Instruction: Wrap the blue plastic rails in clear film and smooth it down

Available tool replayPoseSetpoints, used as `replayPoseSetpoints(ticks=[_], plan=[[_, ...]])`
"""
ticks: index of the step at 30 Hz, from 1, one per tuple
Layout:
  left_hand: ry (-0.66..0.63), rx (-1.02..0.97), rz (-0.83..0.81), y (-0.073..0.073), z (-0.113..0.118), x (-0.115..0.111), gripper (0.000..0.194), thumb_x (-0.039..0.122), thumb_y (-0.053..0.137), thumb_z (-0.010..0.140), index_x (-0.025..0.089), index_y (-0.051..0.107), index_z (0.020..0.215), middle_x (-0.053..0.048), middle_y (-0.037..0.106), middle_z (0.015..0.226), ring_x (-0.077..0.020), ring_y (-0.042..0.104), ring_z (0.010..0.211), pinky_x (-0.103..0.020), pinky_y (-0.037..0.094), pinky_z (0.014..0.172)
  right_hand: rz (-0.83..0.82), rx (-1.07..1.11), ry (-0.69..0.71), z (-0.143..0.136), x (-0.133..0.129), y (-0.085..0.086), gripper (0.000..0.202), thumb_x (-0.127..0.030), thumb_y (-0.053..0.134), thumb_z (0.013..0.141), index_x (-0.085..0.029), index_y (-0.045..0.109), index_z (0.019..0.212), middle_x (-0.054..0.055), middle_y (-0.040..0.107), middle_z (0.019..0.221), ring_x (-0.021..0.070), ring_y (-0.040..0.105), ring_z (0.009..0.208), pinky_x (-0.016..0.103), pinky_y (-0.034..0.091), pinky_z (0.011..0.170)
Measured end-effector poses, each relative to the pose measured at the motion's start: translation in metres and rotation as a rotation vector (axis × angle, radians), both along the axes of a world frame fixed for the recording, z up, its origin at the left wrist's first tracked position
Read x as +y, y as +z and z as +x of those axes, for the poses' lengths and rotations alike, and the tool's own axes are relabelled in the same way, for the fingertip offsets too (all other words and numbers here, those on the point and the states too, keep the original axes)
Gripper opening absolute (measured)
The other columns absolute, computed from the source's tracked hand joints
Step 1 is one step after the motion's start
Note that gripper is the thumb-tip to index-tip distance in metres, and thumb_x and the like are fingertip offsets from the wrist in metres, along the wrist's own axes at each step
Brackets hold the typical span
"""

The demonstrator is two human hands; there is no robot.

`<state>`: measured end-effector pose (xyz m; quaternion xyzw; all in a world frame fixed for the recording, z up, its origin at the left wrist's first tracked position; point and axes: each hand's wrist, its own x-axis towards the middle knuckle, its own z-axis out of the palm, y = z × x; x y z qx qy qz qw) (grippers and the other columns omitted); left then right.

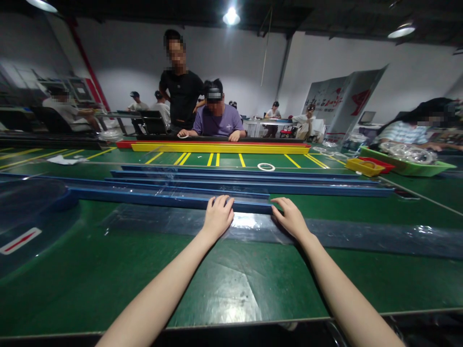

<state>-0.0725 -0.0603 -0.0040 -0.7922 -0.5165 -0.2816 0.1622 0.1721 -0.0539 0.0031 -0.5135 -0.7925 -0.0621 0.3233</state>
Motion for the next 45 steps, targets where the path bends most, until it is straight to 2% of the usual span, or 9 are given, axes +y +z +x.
replayPoseSetpoints(ticks=[9,13,16,22,28,35,45], plan=[[-0.034,0.002,-0.002,0.001,-0.004,0.002,0.028,0.019,0.042,0.081,0.021,0.054,0.107,-0.006,0.057,0.110,-0.0196,0.048,0.104,-0.037,0.032,0.090,-0.026,-0.031,0.124,-0.009,0.001,0.000,0.030,-0.028,0.038,0.082,-0.021,0.051,0.108,0.007,0.055,0.110,0.0180,0.050,0.103,0.032,0.040,0.088],[-0.065,0.000,0.005,0.001,-0.004,0.003,0.029,0.021,0.040,0.083,0.020,0.052,0.109,-0.006,0.058,0.110,-0.0193,0.048,0.103,-0.037,0.032,0.088,-0.048,0.018,0.151,-0.005,0.006,-0.005,0.027,-0.027,0.037,0.083,-0.019,0.054,0.103,0.008,0.059,0.104,0.0173,0.054,0.097,0.032,0.042,0.086],[-0.073,-0.002,0.004,0.001,-0.003,0.003,0.029,0.021,0.040,0.083,0.018,0.051,0.110,-0.006,0.058,0.109,-0.0189,0.049,0.102,-0.036,0.032,0.088,-0.064,0.052,0.152,-0.004,0.008,-0.005,0.025,-0.027,0.038,0.084,-0.018,0.057,0.098,0.007,0.062,0.097,0.0166,0.057,0.090,0.031,0.044,0.081],[-0.062,-0.003,-0.003,0.000,-0.003,0.003,0.029,0.020,0.040,0.082,0.015,0.051,0.109,-0.007,0.058,0.110,-0.0191,0.049,0.103,-0.036,0.031,0.090,-0.070,0.060,0.154,-0.003,0.007,-0.004,0.025,-0.028,0.039,0.083,-0.018,0.057,0.098,0.007,0.062,0.098,0.0168,0.057,0.091,0.030,0.043,0.082],[-0.061,-0.003,-0.011,0.000,-0.004,0.003,0.029,0.018,0.041,0.080,0.017,0.052,0.108,-0.007,0.057,0.110,-0.0194,0.048,0.103,-0.036,0.032,0.091,-0.079,0.055,0.150,-0.004,0.007,-0.003,0.025,-0.029,0.039,0.084,-0.018,0.057,0.098,0.007,0.062,0.098,0.0169,0.056,0.091,0.031,0.043,0.082],[-0.001,0.002,0.009,-0.001,-0.003,0.004,0.030,0.018,0.045,0.078,0.017,0.056,0.106,-0.009,0.056,0.106,-0.0219,0.048,0.101,-0.037,0.034,0.091,-0.075,0.057,0.142,-0.004,0.007,-0.005,0.026,-0.031,0.040,0.083,-0.017,0.057,0.098,0.008,0.062,0.097,0.0174,0.057,0.091,0.031,0.043,0.082],[-0.030,0.007,0.009,-0.002,-0.004,0.004,0.031,0.019,0.043,0.079,0.018,0.054,0.107,-0.008,0.057,0.102,-0.0212,0.049,0.097,-0.037,0.034,0.091,-0.097,0.050,0.125,-0.004,0.008,-0.005,0.025,-0.032,0.042,0.082,-0.018,0.058,0.096,0.008,0.063,0.094,0.0177,0.058,0.087,0.031,0.044,0.078]])
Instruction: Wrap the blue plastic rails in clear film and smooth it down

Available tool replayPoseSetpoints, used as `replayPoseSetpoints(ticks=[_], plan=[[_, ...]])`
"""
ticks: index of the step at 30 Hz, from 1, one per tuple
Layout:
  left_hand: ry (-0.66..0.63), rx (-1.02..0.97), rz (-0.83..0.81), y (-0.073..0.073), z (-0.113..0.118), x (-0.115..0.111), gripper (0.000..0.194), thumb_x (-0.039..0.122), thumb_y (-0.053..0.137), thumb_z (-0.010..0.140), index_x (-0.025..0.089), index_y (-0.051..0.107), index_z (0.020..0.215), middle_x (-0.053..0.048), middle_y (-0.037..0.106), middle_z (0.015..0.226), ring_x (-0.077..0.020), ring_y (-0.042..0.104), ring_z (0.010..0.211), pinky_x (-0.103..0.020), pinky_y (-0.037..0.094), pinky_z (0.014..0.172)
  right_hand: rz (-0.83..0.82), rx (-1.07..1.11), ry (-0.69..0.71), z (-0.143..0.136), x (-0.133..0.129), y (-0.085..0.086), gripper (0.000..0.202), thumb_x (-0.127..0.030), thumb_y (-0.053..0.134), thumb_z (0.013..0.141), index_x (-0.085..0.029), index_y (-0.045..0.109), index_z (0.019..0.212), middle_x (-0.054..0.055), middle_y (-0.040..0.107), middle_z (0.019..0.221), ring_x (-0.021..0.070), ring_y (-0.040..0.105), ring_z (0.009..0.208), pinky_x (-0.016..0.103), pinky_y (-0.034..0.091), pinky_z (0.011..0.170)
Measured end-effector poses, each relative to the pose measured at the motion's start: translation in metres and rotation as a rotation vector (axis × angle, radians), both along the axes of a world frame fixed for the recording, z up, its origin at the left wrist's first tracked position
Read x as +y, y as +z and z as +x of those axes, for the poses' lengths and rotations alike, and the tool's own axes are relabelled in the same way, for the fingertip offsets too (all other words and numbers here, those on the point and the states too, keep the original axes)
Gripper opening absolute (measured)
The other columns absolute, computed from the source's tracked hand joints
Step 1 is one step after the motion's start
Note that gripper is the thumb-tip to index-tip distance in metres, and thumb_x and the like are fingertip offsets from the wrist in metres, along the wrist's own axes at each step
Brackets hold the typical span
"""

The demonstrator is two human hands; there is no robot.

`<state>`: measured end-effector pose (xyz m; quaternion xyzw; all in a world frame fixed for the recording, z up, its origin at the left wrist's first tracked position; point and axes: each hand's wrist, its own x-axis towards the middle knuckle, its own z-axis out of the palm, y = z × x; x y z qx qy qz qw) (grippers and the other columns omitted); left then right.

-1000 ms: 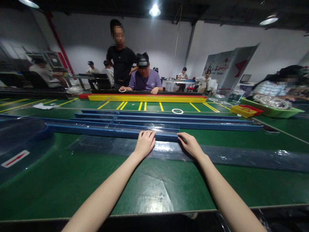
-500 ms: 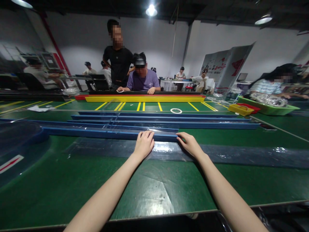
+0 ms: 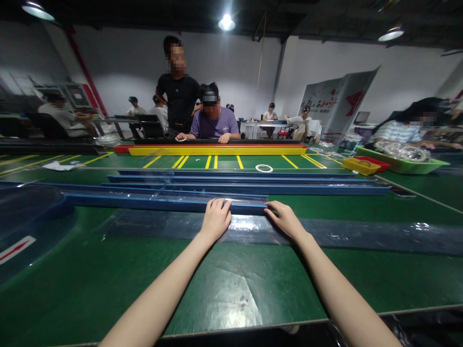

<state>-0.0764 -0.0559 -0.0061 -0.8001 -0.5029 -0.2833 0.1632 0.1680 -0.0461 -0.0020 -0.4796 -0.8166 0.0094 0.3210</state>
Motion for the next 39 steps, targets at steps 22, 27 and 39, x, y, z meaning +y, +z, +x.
replayPoseSetpoints(ticks=[22,27,39], plan=[[0.028,0.090,-0.033,0.0051,0.0007,0.0013,0.034,0.022,0.040,0.080,0.016,0.051,0.111,-0.008,0.056,0.095,-0.0216,0.048,0.091,-0.035,0.034,0.083,-0.039,-0.032,-0.047,-0.0041,-0.0016,0.0019,0.022,-0.031,0.041,0.083,-0.017,0.057,0.091,0.008,0.063,0.090,0.0177,0.058,0.083,0.028,0.042,0.074],[0.042,0.117,-0.028,0.0046,0.0008,0.0026,0.033,0.022,0.040,0.080,0.016,0.051,0.111,-0.009,0.056,0.094,-0.0218,0.048,0.089,-0.035,0.034,0.082,-0.042,-0.023,-0.055,-0.0049,-0.0022,0.0025,0.021,-0.030,0.041,0.082,-0.018,0.057,0.090,0.007,0.063,0.089,0.0178,0.058,0.082,0.028,0.042,0.074],[0.048,0.145,-0.039,0.0060,0.0014,0.0033,0.033,0.022,0.040,0.080,0.016,0.050,0.111,-0.009,0.055,0.092,-0.0218,0.048,0.088,-0.035,0.034,0.081,-0.045,-0.028,-0.055,-0.0049,-0.0022,0.0033,0.021,-0.030,0.041,0.082,-0.019,0.057,0.091,0.007,0.063,0.089,0.0179,0.058,0.082,0.028,0.042,0.074]])
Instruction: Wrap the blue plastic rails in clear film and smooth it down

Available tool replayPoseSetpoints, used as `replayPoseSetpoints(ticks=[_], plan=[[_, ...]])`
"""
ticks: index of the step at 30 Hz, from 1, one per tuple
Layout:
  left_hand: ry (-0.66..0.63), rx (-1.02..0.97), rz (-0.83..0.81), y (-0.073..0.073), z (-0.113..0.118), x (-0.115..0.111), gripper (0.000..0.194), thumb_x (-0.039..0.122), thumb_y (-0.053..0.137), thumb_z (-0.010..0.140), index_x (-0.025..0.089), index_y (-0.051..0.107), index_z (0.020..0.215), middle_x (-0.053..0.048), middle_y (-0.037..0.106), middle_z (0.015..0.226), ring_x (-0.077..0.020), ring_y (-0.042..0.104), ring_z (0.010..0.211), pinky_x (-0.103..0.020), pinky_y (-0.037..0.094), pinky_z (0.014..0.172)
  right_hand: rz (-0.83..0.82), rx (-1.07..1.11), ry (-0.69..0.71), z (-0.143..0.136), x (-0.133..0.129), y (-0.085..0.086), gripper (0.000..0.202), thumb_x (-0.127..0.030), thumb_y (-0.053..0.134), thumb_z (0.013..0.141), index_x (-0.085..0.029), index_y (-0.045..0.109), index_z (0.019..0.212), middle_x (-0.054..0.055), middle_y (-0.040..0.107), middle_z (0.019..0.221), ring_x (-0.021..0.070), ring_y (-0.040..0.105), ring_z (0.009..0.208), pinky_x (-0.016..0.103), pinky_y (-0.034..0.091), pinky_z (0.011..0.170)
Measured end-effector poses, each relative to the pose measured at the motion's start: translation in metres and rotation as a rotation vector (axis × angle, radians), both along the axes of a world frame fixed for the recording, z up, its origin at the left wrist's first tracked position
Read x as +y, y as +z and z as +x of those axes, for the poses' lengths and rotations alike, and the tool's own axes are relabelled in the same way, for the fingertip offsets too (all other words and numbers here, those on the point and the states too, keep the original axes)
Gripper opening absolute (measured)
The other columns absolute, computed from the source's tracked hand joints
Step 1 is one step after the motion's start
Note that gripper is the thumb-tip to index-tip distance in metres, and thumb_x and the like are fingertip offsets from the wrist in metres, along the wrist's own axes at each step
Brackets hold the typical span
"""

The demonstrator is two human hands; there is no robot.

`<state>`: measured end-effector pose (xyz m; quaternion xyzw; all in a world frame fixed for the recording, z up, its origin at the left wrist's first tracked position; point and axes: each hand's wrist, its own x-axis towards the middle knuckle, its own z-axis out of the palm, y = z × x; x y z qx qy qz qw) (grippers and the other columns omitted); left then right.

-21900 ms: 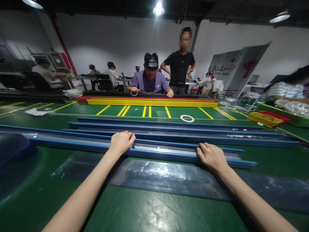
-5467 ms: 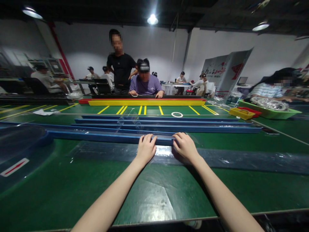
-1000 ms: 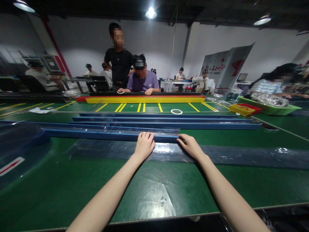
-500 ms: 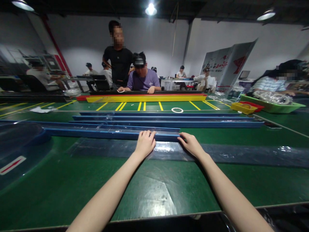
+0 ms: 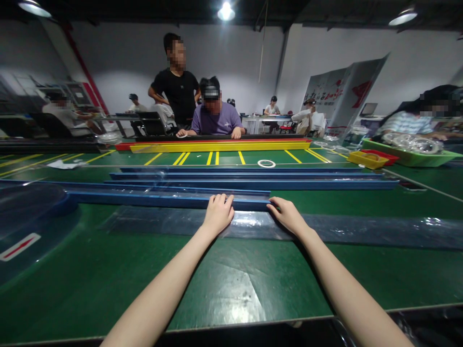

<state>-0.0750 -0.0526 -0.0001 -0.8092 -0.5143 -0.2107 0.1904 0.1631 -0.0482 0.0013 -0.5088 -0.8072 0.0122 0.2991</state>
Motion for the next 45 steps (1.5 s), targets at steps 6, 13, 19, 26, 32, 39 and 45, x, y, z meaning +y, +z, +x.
replayPoseSetpoints(ticks=[6,13,19,26,32,39,45], plan=[[0.004,0.015,0.007,-0.0009,0.0007,0.0008,0.033,0.022,0.039,0.080,0.015,0.051,0.110,-0.010,0.055,0.092,-0.0225,0.047,0.087,-0.035,0.034,0.080,-0.008,-0.001,-0.006,-0.0014,-0.0020,0.0022,0.021,-0.029,0.041,0.082,-0.018,0.057,0.091,0.008,0.063,0.089,0.0181,0.058,0.083,0.028,0.042,0.074],[0.008,0.026,0.015,-0.0011,0.0002,0.0012,0.032,0.022,0.039,0.080,0.017,0.051,0.109,-0.009,0.055,0.091,-0.0219,0.047,0.087,-0.035,0.034,0.078,-0.002,-0.004,0.000,-0.0010,-0.0012,0.0017,0.020,-0.029,0.041,0.082,-0.019,0.057,0.090,0.007,0.064,0.089,0.0178,0.058,0.082,0.028,0.042,0.074],[0.004,0.020,0.009,-0.0008,0.0003,0.0015,0.033,0.022,0.039,0.080,0.017,0.050,0.111,-0.009,0.055,0.091,-0.0222,0.047,0.086,-0.035,0.034,0.078,-0.010,-0.002,-0.002,-0.0005,-0.0010,0.0014,0.021,-0.030,0.041,0.083,-0.019,0.056,0.090,0.007,0.063,0.089,0.0180,0.058,0.082,0.028,0.042,0.074],[0.006,0.030,0.010,-0.0003,0.0005,0.0011,0.033,0.022,0.039,0.080,0.015,0.051,0.110,-0.009,0.055,0.090,-0.0225,0.047,0.086,-0.035,0.034,0.078,-0.017,0.003,0.003,-0.0007,-0.0011,0.0023,0.020,-0.030,0.041,0.082,-0.019,0.056,0.089,0.007,0.063,0.088,0.0178,0.058,0.081,0.028,0.042,0.072],[0.013,0.036,0.003,-0.0002,0.0008,0.0012,0.033,0.023,0.039,0.081,0.015,0.051,0.110,-0.009,0.055,0.089,-0.0225,0.047,0.085,-0.035,0.034,0.078,-0.025,0.014,-0.012,-0.0007,-0.0007,0.0019,0.021,-0.031,0.042,0.082,-0.018,0.057,0.089,0.007,0.064,0.088,0.0180,0.058,0.081,0.028,0.042,0.072],[0.024,0.037,-0.012,-0.0002,0.0016,0.0018,0.034,0.023,0.039,0.081,0.016,0.049,0.112,-0.008,0.054,0.090,-0.0221,0.046,0.086,-0.034,0.033,0.078,-0.038,-0.004,-0.007,-0.0005,-0.0007,0.0030,0.022,-0.031,0.041,0.082,-0.017,0.057,0.090,0.007,0.064,0.089,0.0176,0.058,0.081,0.027,0.041,0.072],[0.016,0.029,-0.017,-0.0004,0.0014,0.0017,0.034,0.023,0.039,0.081,0.016,0.049,0.112,-0.008,0.054,0.090,-0.0219,0.046,0.086,-0.034,0.033,0.078,-0.046,-0.010,-0.011,-0.0003,-0.0007,0.0032,0.022,-0.032,0.041,0.082,-0.018,0.057,0.090,0.007,0.064,0.089,0.0177,0.058,0.082,0.026,0.041,0.072]])
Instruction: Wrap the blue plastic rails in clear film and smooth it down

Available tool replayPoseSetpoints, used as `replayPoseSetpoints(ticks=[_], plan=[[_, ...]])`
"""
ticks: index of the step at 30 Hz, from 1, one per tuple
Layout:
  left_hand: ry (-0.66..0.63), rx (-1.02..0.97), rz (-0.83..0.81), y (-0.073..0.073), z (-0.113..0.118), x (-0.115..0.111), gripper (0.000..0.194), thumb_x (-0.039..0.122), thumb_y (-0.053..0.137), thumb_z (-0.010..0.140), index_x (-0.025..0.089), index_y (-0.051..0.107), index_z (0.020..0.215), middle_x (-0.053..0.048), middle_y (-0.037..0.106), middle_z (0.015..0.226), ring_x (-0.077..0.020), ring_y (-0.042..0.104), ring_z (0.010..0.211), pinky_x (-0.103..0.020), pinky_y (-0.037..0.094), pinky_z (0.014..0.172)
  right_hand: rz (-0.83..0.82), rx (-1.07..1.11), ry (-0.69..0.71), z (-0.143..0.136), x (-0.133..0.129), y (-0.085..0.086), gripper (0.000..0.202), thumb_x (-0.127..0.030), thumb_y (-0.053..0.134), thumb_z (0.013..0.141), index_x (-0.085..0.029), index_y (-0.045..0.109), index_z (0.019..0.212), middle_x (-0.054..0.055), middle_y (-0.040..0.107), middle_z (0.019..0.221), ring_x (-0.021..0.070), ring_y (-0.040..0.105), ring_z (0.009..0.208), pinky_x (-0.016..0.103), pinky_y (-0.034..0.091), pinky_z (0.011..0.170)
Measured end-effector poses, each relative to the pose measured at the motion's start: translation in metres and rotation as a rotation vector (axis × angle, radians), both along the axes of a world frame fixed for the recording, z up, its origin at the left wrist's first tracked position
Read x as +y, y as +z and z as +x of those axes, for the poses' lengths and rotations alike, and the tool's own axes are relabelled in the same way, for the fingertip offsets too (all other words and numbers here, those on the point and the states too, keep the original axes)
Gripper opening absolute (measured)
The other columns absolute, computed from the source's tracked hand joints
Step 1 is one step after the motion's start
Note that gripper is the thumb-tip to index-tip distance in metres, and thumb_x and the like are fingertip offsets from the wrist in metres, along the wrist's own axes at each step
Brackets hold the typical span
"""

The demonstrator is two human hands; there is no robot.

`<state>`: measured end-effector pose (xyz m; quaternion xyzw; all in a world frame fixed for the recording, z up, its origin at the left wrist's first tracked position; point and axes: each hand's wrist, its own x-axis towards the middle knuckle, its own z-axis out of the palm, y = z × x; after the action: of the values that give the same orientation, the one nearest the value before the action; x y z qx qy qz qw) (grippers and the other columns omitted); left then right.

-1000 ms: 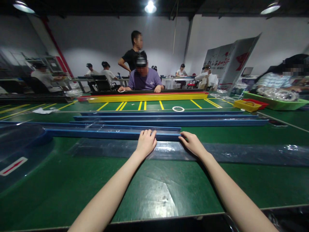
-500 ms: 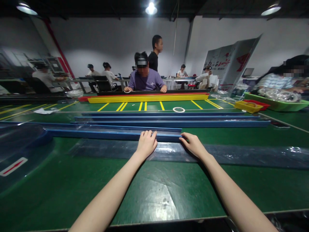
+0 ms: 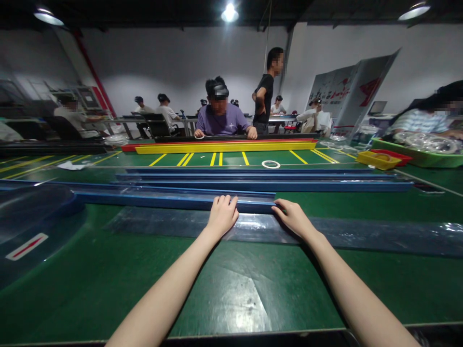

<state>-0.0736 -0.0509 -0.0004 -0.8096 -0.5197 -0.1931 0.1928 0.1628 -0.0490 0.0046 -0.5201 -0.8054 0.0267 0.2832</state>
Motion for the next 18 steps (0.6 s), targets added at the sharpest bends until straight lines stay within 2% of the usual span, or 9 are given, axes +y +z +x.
replayPoseSetpoints(ticks=[18], plan=[[0.000,0.001,-0.001,-0.0008,-0.0006,0.0007,0.033,0.023,0.039,0.081,0.016,0.049,0.112,-0.008,0.054,0.090,-0.0219,0.046,0.086,-0.034,0.032,0.078,-0.001,0.008,0.002,-0.0001,-0.0001,-0.0006,0.021,-0.031,0.041,0.082,-0.018,0.056,0.090,0.007,0.063,0.089,0.0175,0.057,0.081,0.027,0.040,0.072]])
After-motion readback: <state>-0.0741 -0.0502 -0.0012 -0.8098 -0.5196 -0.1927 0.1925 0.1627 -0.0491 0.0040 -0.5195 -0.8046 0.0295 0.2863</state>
